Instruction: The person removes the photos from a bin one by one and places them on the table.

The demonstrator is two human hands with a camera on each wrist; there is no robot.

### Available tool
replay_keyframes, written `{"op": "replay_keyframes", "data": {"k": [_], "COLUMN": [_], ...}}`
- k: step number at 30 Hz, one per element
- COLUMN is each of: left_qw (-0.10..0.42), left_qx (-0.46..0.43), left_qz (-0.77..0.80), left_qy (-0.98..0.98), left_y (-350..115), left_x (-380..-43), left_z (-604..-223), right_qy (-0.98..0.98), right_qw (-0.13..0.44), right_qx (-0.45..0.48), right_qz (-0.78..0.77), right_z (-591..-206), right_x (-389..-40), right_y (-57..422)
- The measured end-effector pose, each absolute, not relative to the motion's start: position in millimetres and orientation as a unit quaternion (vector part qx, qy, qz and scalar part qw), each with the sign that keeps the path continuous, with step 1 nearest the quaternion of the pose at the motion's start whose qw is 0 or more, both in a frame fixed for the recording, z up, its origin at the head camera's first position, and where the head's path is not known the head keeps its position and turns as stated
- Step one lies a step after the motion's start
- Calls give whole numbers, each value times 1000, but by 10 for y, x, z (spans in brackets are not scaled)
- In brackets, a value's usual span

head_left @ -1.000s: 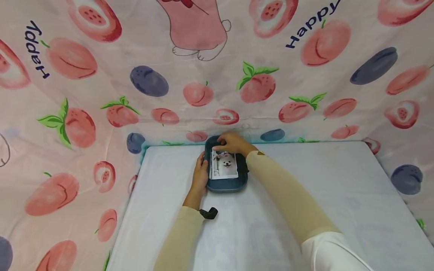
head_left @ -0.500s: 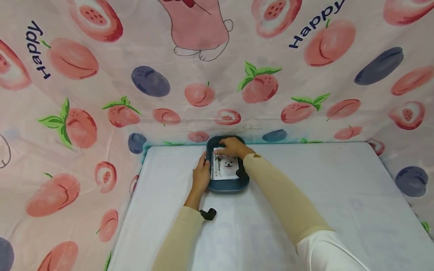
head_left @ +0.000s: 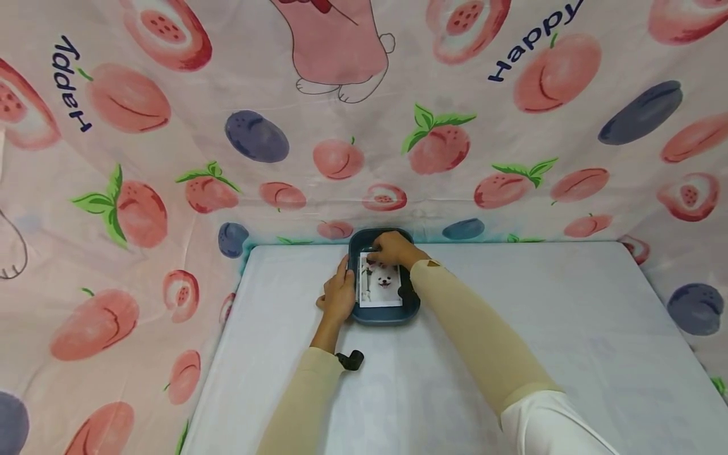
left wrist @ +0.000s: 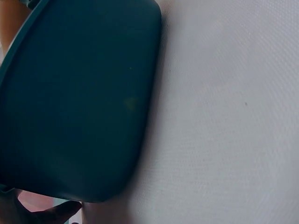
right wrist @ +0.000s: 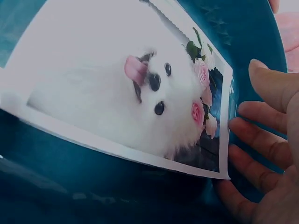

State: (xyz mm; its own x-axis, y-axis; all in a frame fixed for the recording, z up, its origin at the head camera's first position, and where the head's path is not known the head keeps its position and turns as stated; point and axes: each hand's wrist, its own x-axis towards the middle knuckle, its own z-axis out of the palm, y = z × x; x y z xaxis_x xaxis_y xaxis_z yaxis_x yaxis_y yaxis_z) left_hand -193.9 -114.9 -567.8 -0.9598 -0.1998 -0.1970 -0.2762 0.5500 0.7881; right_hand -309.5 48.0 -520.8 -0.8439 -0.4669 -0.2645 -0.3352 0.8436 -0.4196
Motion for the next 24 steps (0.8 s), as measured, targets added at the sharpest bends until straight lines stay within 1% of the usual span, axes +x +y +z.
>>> {"op": "replay_keyframes", "data": {"k": [6,15,24], "left_qw": [42,37,29], "left_qx": [-135,-134,-129], "left_qz": [455,454,460], "left_qy": [879,880,878], "left_y": [-1137,-1136,-1147], "left_x": [-1923,-1893,-1900], "left_z": [-5687,-5691,-5699], "right_qy": [947,938,935], "right_qw": [178,215,223], "right_qx": [-216,-221,-233], "right_qz": [-160,-156,-145], "right_z": [-5230,-5237,-5217], "right_x": [-3093,-3057,-3023], "right_y": [501,474,452]}}
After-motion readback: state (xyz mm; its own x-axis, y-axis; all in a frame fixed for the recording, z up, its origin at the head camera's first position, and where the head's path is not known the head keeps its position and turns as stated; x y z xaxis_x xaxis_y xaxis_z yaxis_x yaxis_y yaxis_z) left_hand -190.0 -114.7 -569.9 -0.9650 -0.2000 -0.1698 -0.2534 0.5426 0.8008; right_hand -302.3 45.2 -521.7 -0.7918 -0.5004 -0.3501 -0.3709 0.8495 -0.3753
